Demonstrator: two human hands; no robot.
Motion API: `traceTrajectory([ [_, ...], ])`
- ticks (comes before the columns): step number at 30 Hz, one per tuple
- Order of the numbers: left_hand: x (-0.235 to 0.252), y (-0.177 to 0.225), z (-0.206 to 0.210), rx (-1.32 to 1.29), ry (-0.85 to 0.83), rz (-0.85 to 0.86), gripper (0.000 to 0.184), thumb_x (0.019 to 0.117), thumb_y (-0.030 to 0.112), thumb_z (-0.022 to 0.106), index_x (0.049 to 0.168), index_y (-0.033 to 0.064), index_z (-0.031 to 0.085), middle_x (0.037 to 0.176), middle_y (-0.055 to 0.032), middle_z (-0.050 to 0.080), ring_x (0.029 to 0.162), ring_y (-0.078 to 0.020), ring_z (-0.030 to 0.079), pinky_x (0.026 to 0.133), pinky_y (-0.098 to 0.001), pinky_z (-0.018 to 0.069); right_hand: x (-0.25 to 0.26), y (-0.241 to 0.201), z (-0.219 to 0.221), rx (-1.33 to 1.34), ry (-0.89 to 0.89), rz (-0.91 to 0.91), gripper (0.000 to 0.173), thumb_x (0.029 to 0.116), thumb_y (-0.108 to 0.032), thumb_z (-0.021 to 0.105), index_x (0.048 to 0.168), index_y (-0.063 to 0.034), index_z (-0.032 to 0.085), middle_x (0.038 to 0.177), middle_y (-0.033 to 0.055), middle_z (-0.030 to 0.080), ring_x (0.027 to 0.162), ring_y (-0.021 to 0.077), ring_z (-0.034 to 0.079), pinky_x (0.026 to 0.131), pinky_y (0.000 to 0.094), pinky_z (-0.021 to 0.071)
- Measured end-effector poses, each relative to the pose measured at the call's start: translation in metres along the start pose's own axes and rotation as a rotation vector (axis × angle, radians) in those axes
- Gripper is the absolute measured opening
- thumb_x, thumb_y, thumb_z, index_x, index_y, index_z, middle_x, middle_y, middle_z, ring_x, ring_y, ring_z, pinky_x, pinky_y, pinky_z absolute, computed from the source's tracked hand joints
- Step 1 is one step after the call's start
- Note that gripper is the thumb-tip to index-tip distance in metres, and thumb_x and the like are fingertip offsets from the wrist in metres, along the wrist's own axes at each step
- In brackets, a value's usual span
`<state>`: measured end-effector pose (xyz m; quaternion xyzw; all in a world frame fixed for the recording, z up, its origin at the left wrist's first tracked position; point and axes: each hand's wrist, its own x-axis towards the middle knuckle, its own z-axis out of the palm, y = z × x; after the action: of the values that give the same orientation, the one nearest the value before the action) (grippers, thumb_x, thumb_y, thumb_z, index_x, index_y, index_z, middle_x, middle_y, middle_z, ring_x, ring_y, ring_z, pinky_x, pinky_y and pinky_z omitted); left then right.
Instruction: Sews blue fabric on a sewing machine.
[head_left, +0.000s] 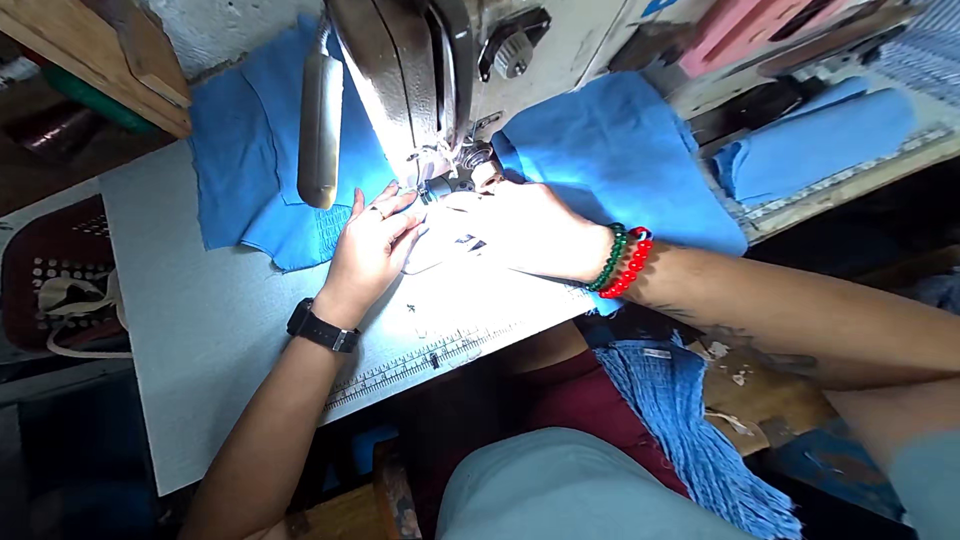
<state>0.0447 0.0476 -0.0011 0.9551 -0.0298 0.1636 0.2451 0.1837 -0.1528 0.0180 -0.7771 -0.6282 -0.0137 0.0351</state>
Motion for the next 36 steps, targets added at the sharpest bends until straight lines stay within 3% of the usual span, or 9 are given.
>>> traceTrajectory([
  [6,0.000,-0.007,0.000,-0.057,0.009,0.014,0.024,0.1005,0.014,0.062,0.118,0.0072,0.077,0.136,-0.0098,0.067,0.139,-0.0277,0.053,0.122,-0.0634,0.0229,0.002,0.005,-0.001,0.081,0.027,0.031,0.047,0.0963,-0.003,0.057,0.141,-0.0177,0.062,0.139,0.0023,0.065,0.112,0.0340,0.064,0.073,0.0457,0.0542],
  [8,-0.002,-0.008,0.000,-0.131,0.040,0.007,0.026,0.1018,0.011,0.058,0.119,0.0038,0.075,0.135,-0.0090,0.068,0.140,-0.0248,0.052,0.124,-0.0606,0.0211,0.002,0.011,0.003,0.185,0.096,0.085,0.041,0.0953,-0.010,0.062,0.134,-0.0228,0.068,0.126,0.0027,0.071,0.107,0.0312,0.066,0.076,0.0455,0.0547],
  [10,-0.003,-0.008,-0.002,-0.182,0.065,0.000,0.026,0.1018,0.007,0.054,0.118,-0.0001,0.074,0.132,-0.0097,0.070,0.140,-0.0230,0.053,0.125,-0.0577,0.0221,0.003,0.014,0.006,0.202,0.154,0.091,0.043,0.0892,-0.012,0.065,0.132,-0.0160,0.066,0.104,0.0129,0.070,0.097,0.0353,0.066,0.071,0.0465,0.0528],
  [13,-0.003,-0.005,-0.002,-0.143,0.061,-0.004,0.023,0.1000,0.007,0.060,0.115,0.0015,0.076,0.131,-0.0105,0.070,0.139,-0.0248,0.054,0.124,-0.0586,0.0230,0.001,0.013,0.004,0.174,0.161,0.095,0.045,0.0893,-0.009,0.064,0.135,-0.0129,0.064,0.095,0.0186,0.069,0.090,0.0390,0.067,0.068,0.0485,0.0522],
  [15,-0.003,-0.003,-0.002,-0.116,0.062,-0.007,0.020,0.0984,0.008,0.063,0.112,0.0033,0.077,0.131,-0.0112,0.070,0.138,-0.0262,0.054,0.123,-0.0604,0.0238,-0.001,0.011,0.002,0.140,0.151,0.039,0.044,0.0876,-0.012,0.068,0.131,-0.0156,0.066,0.099,0.0147,0.069,0.089,0.0372,0.067,0.065,0.0473,0.0510],
  [17,-0.003,-0.002,-0.001,-0.100,0.062,-0.011,0.019,0.0974,0.008,0.065,0.111,0.0042,0.078,0.130,-0.0113,0.070,0.137,-0.0269,0.055,0.122,-0.0619,0.0240,-0.004,0.010,0.003,0.079,0.141,-0.050,0.042,0.0909,-0.009,0.064,0.132,-0.0174,0.066,0.125,0.0089,0.068,0.103,0.0353,0.065,0.070,0.0458,0.0532],
  [20,-0.002,-0.006,0.002,-0.063,0.061,-0.006,0.020,0.0988,0.012,0.065,0.114,0.0082,0.078,0.131,-0.0098,0.069,0.136,-0.0259,0.056,0.121,-0.0624,0.0253,-0.006,0.006,0.004,-0.013,0.039,-0.097,0.055,0.0958,-0.002,0.052,0.148,-0.0204,0.056,0.150,0.0046,0.056,0.112,0.0362,0.060,0.069,0.0444,0.0505],
  [25,0.000,-0.011,0.004,-0.021,0.051,0.026,0.022,0.1015,0.017,0.062,0.117,0.0125,0.078,0.133,-0.0084,0.069,0.136,-0.0245,0.057,0.121,-0.0623,0.0265,-0.005,0.003,0.002,0.037,0.048,-0.047,0.039,0.0983,-0.005,0.053,0.134,-0.0181,0.064,0.127,0.0053,0.068,0.100,0.0338,0.065,0.062,0.0434,0.0503],
  [36,0.008,-0.019,-0.002,-0.011,0.003,0.048,0.022,0.1010,0.015,0.063,0.115,0.0105,0.078,0.133,-0.0116,0.069,0.136,-0.0279,0.056,0.121,-0.0643,0.0260,0.002,0.003,-0.009,0.023,-0.083,0.029,0.061,0.0951,-0.005,0.059,0.152,-0.0253,0.052,0.137,0.0041,0.065,0.098,0.0356,0.065,0.060,0.0452,0.0510],
])
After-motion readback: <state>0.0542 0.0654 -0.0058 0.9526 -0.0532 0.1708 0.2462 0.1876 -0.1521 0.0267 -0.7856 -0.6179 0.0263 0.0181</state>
